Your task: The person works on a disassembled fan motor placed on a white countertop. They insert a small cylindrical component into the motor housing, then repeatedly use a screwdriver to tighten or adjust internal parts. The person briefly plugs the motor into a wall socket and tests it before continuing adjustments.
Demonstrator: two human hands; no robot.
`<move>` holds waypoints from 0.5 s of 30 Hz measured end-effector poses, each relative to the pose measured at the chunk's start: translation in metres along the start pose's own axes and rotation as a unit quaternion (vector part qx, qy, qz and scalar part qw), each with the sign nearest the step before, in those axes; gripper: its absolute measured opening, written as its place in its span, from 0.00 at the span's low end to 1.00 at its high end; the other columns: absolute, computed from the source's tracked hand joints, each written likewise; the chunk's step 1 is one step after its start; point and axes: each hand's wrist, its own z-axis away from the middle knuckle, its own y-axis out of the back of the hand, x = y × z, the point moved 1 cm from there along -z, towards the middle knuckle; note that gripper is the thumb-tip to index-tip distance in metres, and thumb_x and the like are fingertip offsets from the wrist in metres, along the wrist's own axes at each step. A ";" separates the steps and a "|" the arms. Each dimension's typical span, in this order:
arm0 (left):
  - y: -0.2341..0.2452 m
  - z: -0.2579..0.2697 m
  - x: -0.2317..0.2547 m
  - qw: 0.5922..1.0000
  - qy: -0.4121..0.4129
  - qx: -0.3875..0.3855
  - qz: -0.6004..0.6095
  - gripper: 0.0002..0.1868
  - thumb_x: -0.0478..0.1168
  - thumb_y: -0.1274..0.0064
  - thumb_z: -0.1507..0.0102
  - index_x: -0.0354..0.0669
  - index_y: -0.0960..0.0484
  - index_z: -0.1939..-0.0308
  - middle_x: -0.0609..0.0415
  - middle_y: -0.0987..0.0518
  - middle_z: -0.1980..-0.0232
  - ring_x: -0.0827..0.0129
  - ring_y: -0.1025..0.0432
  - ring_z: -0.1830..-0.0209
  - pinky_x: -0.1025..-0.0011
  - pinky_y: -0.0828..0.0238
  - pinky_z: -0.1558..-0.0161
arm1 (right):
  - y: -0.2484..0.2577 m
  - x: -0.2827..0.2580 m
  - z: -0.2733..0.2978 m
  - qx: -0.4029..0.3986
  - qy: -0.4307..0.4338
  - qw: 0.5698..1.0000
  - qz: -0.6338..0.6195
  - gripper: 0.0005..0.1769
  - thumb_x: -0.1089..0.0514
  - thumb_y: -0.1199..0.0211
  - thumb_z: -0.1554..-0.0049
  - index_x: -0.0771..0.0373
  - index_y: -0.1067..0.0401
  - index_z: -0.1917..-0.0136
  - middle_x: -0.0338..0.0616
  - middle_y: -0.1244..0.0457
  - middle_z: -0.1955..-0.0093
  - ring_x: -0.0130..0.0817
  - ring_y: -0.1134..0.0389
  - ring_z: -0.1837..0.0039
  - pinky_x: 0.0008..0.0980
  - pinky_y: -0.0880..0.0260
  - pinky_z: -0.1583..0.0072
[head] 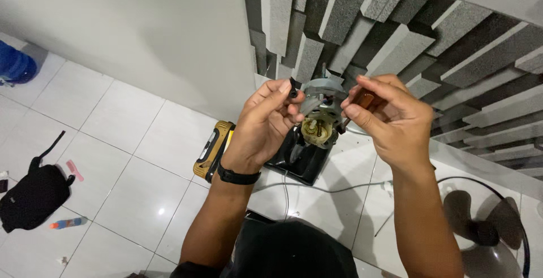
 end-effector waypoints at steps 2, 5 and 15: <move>0.000 0.000 0.000 1.000 -0.005 -0.012 -0.004 0.09 0.39 0.49 0.28 0.37 0.25 0.49 0.49 0.20 0.56 0.74 0.28 0.63 0.70 0.25 0.55 | -0.002 -0.001 -0.001 -0.002 -0.001 1.000 0.003 0.20 0.74 0.34 0.39 0.69 0.28 0.34 0.50 0.35 0.41 0.36 0.27 0.41 0.33 0.20 0.41; -0.004 0.002 0.001 1.000 -0.014 -0.020 -0.013 0.09 0.39 0.49 0.28 0.35 0.25 0.49 0.48 0.20 0.56 0.74 0.27 0.63 0.70 0.25 0.54 | -0.002 -0.003 -0.001 -0.008 0.004 1.000 0.008 0.21 0.74 0.34 0.39 0.69 0.29 0.34 0.50 0.35 0.41 0.36 0.27 0.41 0.33 0.19 0.40; -0.036 0.019 0.015 0.675 -0.302 -0.108 -0.664 0.21 0.36 0.36 0.37 0.40 0.22 0.41 0.49 0.14 0.50 0.64 0.18 0.50 0.70 0.22 0.50 | 0.005 -0.008 -0.002 0.029 0.045 0.997 0.056 0.23 0.73 0.31 0.39 0.69 0.29 0.31 0.54 0.32 0.40 0.34 0.28 0.39 0.31 0.24 0.37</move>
